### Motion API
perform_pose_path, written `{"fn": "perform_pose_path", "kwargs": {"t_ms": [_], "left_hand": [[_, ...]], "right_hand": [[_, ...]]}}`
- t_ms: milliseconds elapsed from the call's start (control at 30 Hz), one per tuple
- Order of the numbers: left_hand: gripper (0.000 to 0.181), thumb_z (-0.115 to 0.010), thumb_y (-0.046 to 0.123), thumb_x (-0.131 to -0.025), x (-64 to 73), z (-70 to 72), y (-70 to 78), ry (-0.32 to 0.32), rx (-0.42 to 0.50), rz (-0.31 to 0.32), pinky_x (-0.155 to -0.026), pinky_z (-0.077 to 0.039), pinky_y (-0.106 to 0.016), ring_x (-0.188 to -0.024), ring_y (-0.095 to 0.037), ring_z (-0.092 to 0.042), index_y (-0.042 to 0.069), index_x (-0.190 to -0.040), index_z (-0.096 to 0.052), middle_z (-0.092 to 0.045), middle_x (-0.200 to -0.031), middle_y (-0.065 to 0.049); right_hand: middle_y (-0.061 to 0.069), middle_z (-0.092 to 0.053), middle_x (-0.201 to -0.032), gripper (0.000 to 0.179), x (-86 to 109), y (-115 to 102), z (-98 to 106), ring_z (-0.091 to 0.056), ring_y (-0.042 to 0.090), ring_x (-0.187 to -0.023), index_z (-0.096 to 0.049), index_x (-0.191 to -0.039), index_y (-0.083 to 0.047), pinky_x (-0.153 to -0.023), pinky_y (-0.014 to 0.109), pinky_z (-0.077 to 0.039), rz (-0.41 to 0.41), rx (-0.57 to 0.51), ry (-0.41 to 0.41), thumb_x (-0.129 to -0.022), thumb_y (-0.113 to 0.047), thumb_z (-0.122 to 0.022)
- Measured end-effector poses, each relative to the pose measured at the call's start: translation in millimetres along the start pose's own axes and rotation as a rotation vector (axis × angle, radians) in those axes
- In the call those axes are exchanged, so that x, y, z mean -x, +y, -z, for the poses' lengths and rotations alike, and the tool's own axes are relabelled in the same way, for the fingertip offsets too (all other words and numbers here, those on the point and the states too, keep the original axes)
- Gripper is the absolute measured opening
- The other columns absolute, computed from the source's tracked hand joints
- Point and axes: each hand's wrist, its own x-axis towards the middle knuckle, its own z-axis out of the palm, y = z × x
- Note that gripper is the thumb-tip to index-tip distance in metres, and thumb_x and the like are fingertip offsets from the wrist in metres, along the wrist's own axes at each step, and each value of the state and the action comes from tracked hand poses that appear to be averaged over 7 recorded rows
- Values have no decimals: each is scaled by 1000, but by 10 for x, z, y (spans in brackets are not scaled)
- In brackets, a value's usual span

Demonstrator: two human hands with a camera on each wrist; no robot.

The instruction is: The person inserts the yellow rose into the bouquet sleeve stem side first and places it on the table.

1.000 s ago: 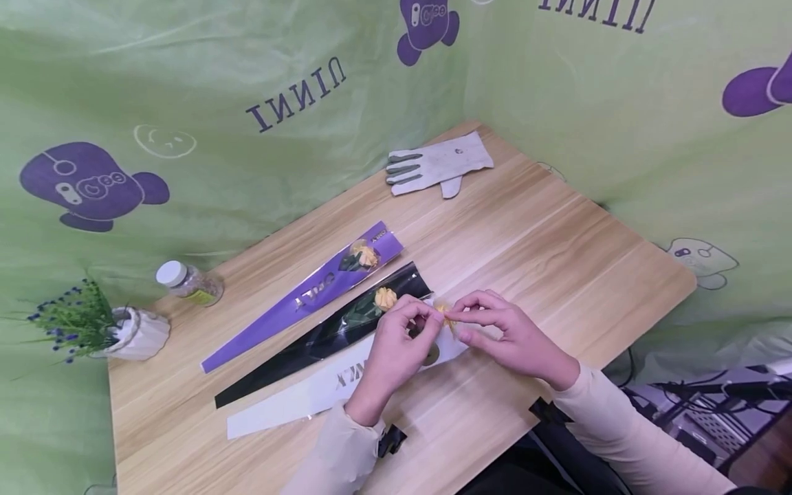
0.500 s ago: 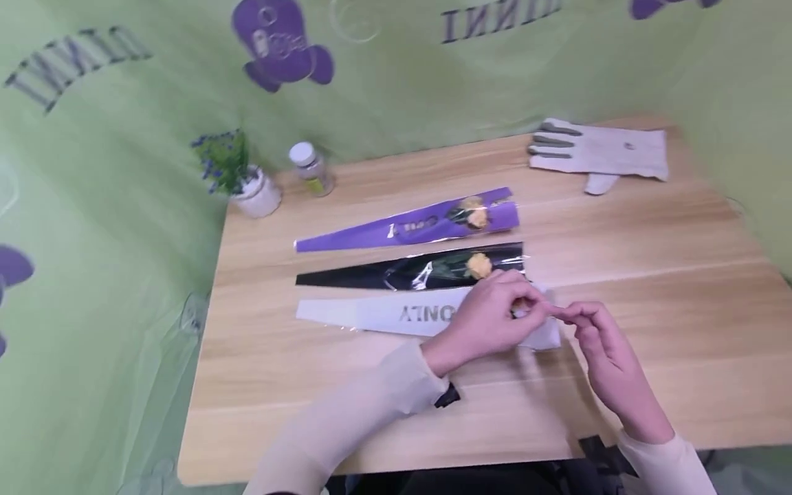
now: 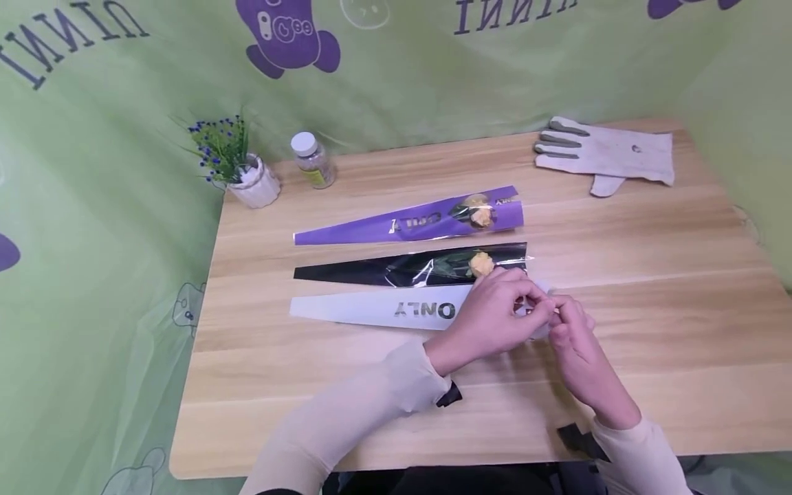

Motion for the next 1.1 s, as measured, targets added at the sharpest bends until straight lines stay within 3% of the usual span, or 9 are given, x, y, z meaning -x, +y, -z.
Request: {"fn": "perform_pose_path", "kwargs": {"t_ms": [133, 267, 400, 533, 600, 733, 867, 1000, 1100], "left_hand": [[14, -68, 30, -98, 72, 31, -66, 25, 31, 18, -83, -35, -15, -89, 1, -47, 20, -98, -78, -58, -93, 20], [17, -66, 33, -99, 137, 87, -149, 47, 42, 60, -86, -37, -20, -91, 1, -49, 21, -99, -78, -60, -96, 19], [24, -63, 39, -101, 299, 232, -294, 67, -8, 65, -96, -38, -27, -103, -3, -51, 20, -110, -74, -62, -107, 14], [31, -67, 36, -99, 673, 500, -538, 69, -187, 14, -107, -37, -36, -119, -16, -51, 15, -122, -69, -62, -126, 1], [38, -69, 35, -98, 895, 605, -644, 20, -305, -20, -109, -37, -39, -126, -23, -50, 12, -129, -68, -59, -137, -6], [53, -66, 40, -99, 1233, 663, -748, -161, -474, -47, -110, -38, -47, -139, -31, -41, 16, -146, -57, -44, -154, -13], [59, -61, 43, -101, 1366, 606, -784, -246, -547, -47, -109, -39, -51, -143, -35, -36, 19, -153, -48, -37, -159, -15], [60, -60, 44, -101, 1408, 572, -784, -232, -549, -32, -110, -37, -52, -143, -35, -35, 18, -153, -47, -35, -160, -14], [65, -57, 48, -102, 1389, 610, -781, -187, -513, 9, -115, -30, -51, -147, -34, -30, 14, -154, -44, -30, -162, -14]], "right_hand": [[-12, -65, -118, 15, -13, 7, -50, -46, 10, -117, -57, -113, 2, -95, 30, -15, -4, 47, 42, -100, -6, -62], [-8, -68, -106, 29, -93, -1, -80, -46, 11, -104, -69, -99, -13, -93, 31, -17, -20, 156, 62, -80, 6, -80], [-1, -70, -102, 22, -167, 12, -121, -47, 17, -97, -73, -96, -14, -88, 32, -20, -60, 183, 54, -83, 3, -80], [6, -70, -106, 10, -223, 53, -112, -46, 19, -97, -73, -95, -9, -88, 37, -23, -128, 189, 35, -89, -4, -78], [8, -70, -108, 6, -239, 74, -80, -47, 18, -100, -73, -94, -8, -88, 42, -25, -158, 196, 22, -90, -7, -77], [12, -71, -111, 5, -225, 114, 1, -48, 21, -103, -72, -94, -8, -90, 49, -28, -208, 214, -28, -92, -11, -75], [11, -71, -115, 7, -166, 152, 38, -48, 23, -102, -73, -98, -10, -88, 48, -32, -267, 219, -102, -95, -16, -73], [12, -70, -116, 21, -90, 151, 68, -54, 28, -103, -72, -113, -7, -86, 50, -39, -288, 240, -160, -97, -20, -71], [18, -60, -135, 44, -61, 102, 163, -53, 39, -118, -60, -138, -4, -96, 64, -39, -293, 273, -185, -99, -24, -69]]}}
